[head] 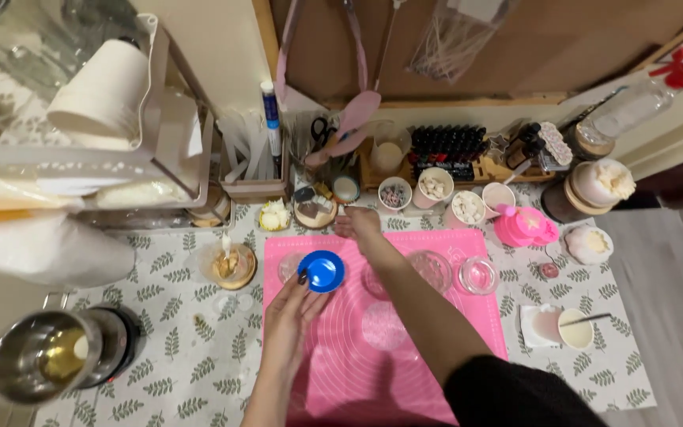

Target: Preparing a glass container with a wick and pouring melted wax to create a candle.

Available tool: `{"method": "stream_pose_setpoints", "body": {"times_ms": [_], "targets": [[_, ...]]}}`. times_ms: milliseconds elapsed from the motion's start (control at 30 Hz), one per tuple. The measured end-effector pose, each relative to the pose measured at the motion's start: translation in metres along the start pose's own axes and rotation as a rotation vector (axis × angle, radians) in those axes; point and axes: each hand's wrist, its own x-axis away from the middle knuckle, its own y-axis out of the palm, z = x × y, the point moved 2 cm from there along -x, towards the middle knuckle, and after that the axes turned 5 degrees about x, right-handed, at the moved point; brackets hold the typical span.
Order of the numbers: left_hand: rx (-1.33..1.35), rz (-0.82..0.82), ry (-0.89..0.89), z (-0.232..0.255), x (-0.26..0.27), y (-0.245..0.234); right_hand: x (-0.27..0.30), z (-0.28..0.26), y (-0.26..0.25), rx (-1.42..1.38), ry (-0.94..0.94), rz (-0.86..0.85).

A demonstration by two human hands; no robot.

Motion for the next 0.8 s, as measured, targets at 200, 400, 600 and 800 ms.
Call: {"method": "stream_pose_setpoints", "body": {"times_ms": [200,400,600,800], "targets": [[0.103,0.032,-0.007,0.032,-0.014,0.021,-0.047,-0.006,0.027,-0.032,0.053,0.294],[0.093,0.008,-0.075,0.037,-0.035,0.028,-0.046,0.01,0.015,-0.162,-0.045,0.445],[0.034,0.043,0.029,0.033,-0.061,0.037,0.073,-0.02,0.006,-0.305,0.024,0.197],[0.021,-0.019,0.084,0.002,-0.07,0.043,0.217,-0.082,0.03,0.122,-0.271,0.079]]}}
